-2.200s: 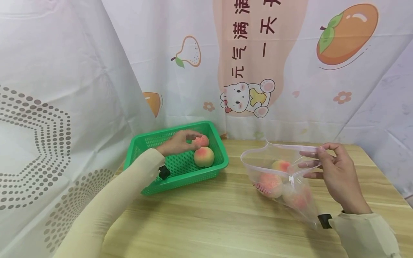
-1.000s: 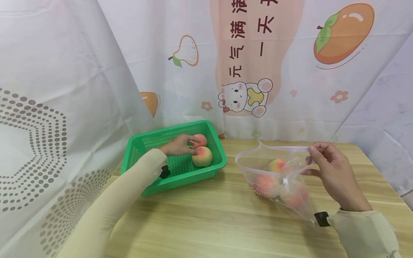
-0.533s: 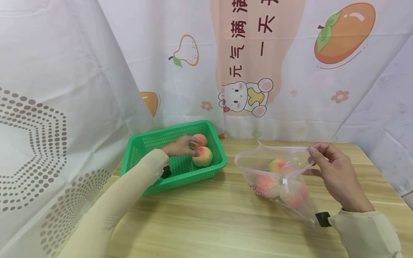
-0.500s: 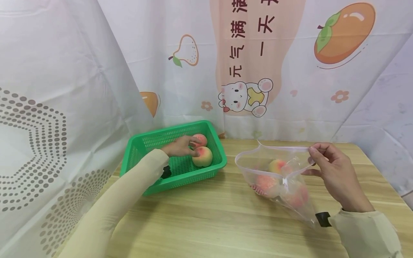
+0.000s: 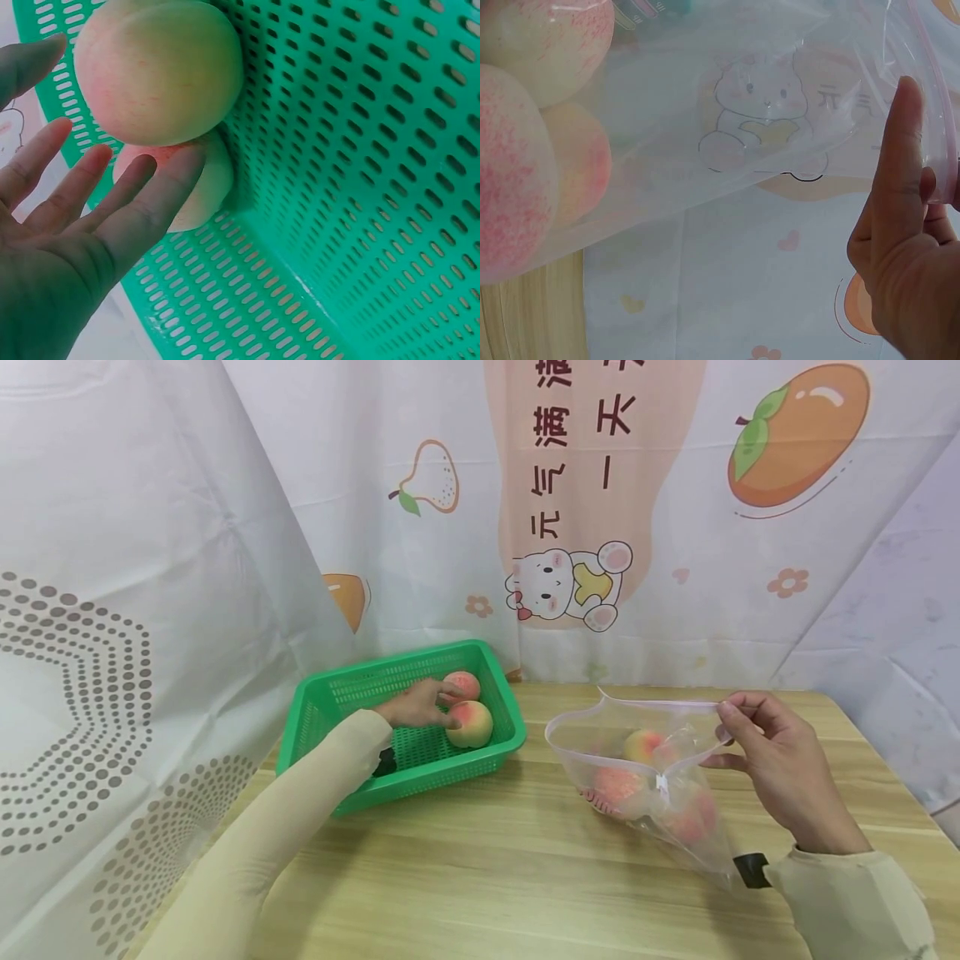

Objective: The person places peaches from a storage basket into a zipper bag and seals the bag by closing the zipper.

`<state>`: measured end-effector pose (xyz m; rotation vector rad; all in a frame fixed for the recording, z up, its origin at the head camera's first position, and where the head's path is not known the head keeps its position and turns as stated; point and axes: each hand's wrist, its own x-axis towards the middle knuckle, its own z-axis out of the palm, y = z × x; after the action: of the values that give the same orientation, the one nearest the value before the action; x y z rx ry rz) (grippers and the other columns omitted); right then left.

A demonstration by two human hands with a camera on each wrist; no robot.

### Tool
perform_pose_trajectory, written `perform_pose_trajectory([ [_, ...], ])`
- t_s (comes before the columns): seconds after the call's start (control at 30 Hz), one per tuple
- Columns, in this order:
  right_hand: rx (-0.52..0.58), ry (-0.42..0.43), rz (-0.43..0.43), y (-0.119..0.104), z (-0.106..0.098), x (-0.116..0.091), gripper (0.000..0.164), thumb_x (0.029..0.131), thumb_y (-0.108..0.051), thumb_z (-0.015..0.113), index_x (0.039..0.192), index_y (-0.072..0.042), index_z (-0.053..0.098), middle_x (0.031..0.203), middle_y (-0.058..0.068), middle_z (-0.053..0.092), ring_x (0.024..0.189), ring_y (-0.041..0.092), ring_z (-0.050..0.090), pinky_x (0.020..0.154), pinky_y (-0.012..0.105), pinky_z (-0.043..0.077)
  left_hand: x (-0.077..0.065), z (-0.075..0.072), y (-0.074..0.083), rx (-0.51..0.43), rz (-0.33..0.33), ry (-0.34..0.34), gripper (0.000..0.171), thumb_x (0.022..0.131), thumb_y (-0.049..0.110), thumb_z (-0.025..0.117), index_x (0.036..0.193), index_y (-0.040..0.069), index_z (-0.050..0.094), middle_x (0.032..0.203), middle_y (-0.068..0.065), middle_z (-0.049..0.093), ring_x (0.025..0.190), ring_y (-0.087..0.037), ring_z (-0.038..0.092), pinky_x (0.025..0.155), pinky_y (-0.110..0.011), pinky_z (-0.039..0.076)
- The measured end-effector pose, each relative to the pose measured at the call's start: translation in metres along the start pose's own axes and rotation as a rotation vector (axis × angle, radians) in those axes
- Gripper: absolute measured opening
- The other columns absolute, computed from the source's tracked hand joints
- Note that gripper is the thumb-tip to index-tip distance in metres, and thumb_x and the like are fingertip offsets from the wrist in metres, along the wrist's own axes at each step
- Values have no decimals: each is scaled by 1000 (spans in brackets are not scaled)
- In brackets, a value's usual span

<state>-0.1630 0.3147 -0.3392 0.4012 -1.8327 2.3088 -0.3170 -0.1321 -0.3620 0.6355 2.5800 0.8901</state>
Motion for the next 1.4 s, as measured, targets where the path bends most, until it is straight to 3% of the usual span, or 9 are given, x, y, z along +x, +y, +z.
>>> perform_pose_trajectory([
  [0.23,5,-12,-2,1,0,0,13,103,0,49,108,-4,60,98,0,56,84,10,58,63,28,59,0,2,-6,3,2,3,60,92,13,72,146,5,49,147,-13,50,131,-32,50,98,-42,50],
  [0.53,-4,-12,-5,0,0,1,13,103,0,49,108,-4,61,99,1,55,84,10,58,63,28,59,5,10,-14,-69,-1,16,65,89,11,74,148,6,47,139,-14,55,117,-29,57,72,-34,58],
  [0.87,-9,-13,8,0,0,1,13,103,-1,50,109,-4,61,99,1,55,85,10,57,64,28,59,11,11,-14,-136,-42,-34,71,87,8,76,150,7,43,145,-19,49,126,-31,52,80,-44,58],
  [1.13,-1,-20,-7,0,0,1,14,103,0,49,109,-3,61,99,1,56,85,10,58,64,28,59,15,11,-13,-75,-35,-106,77,88,14,76,154,7,37,153,-13,40,126,-27,48,81,-35,57],
  [1.4,9,-33,-8,2,-1,0,14,103,1,47,109,-3,60,100,1,55,85,10,58,65,28,59,15,12,-12,-93,-59,-99,74,88,14,75,152,7,39,151,-12,44,123,-27,52,78,-35,58],
])
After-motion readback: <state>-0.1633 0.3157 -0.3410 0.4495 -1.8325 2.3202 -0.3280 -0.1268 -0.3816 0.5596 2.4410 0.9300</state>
